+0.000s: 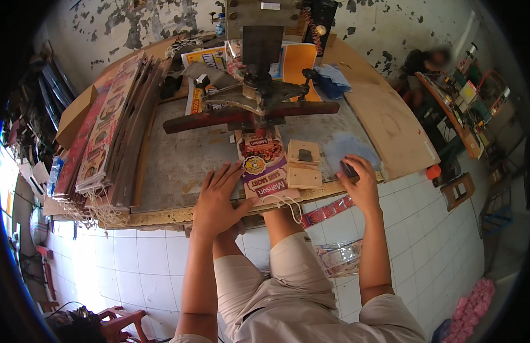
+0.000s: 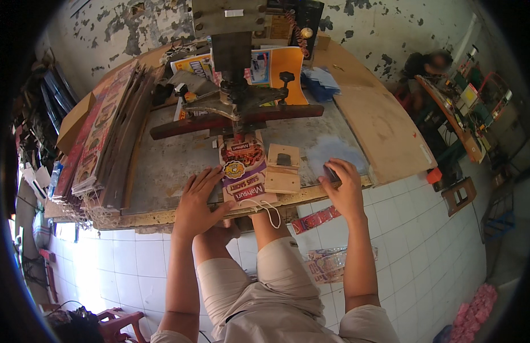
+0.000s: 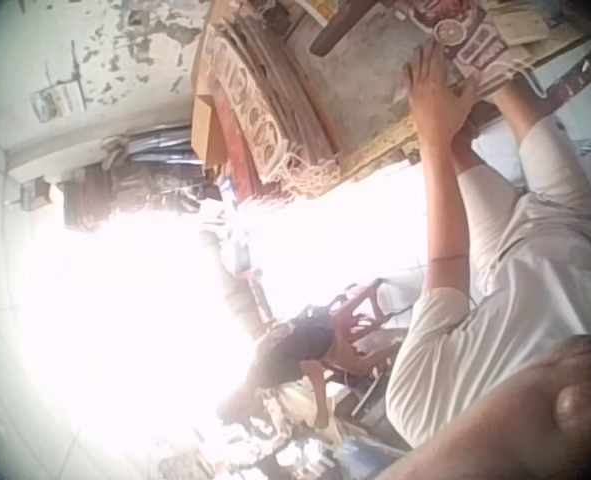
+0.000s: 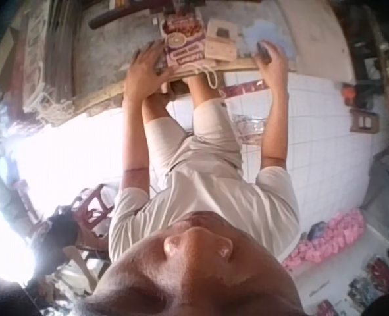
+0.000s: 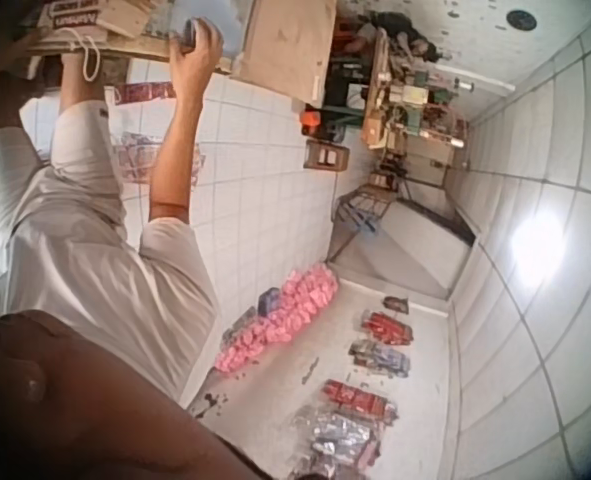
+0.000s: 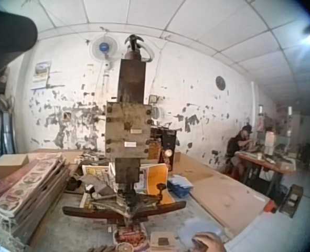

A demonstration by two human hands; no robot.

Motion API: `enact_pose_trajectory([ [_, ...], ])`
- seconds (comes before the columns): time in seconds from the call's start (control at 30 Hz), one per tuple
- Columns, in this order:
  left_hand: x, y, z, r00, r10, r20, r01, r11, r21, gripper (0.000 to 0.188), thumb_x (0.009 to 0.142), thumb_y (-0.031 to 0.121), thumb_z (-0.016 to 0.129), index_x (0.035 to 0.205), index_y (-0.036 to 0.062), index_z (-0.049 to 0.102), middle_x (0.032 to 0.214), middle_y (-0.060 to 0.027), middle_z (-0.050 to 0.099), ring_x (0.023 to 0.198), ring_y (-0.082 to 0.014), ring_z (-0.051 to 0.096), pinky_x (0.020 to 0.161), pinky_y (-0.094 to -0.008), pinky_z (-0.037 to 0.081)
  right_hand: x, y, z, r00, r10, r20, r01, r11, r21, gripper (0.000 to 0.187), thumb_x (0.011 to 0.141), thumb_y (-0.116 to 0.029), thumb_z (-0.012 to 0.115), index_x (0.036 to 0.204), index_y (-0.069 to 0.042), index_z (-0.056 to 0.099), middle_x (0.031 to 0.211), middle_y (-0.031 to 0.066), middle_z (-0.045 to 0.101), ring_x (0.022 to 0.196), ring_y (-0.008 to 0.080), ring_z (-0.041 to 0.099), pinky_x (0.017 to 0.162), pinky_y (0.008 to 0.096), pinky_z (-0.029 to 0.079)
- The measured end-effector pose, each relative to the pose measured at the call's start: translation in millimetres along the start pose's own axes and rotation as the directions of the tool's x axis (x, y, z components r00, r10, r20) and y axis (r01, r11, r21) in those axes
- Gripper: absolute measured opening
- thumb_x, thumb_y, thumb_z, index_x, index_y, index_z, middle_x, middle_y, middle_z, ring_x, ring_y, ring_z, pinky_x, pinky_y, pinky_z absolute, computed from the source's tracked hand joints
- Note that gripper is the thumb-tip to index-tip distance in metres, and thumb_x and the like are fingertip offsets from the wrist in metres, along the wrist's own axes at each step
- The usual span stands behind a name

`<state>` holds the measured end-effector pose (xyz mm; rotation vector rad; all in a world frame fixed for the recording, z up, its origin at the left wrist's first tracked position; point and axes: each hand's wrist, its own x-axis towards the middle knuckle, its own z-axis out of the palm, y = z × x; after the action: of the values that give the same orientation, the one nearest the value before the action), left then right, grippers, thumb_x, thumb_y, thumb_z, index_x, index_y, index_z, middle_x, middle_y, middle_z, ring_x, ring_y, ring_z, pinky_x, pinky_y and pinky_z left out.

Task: The person aligns a strip of labels on a wooden jig, lowers a clamping block to hold them, and pulls down the handle of a manual press to process the labels one at a time.

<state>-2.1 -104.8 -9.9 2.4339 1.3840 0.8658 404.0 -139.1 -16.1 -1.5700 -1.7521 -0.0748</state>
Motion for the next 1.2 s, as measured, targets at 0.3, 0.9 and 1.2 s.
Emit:
enact_pose_trajectory([
  [0.3,1,-1,-1,1.000,0.008,0.009,-0.009,1.000,0.021,0.080,0.092,0.051,0.086,0.156,0.0080,0.065,0.168,-0.0124,0.059,0.162,-0.0350,0.047,0.136,-0.0579,0.032,9,10,-1,0.997,0.065,0.041,-0.065,0.998,0.002,0.033,0.090,-0.013,0.091,0.120,-0.005,0.081,0.131,0.0091,0.075,0.125,0.0335,0.067,0.106,0.0455,0.056],
  [0.9,1,0,-1,1.000,0.004,0.010,-0.004,1.000,0.026,0.078,0.093,0.050,0.085,0.155,0.0087,0.066,0.169,-0.0118,0.059,0.162,-0.0349,0.047,0.135,-0.0589,0.033,19,6,-8,0.995,0.012,0.094,-0.009,1.000,-0.030,0.029,0.090,-0.014,0.092,0.117,-0.005,0.084,0.121,0.0070,0.074,0.116,0.0311,0.067,0.101,0.0431,0.056],
  [1.2,0,-1,0,1.000,0.002,0.009,-0.002,1.000,0.021,0.078,0.093,0.051,0.085,0.156,0.0088,0.065,0.168,-0.0127,0.059,0.162,-0.0352,0.047,0.135,-0.0586,0.032,32,-5,-16,0.967,-0.168,0.194,0.181,0.982,-0.048,0.036,0.095,-0.005,0.078,0.130,-0.006,0.079,0.139,0.0112,0.069,0.130,0.0343,0.064,0.110,0.0470,0.053],
])
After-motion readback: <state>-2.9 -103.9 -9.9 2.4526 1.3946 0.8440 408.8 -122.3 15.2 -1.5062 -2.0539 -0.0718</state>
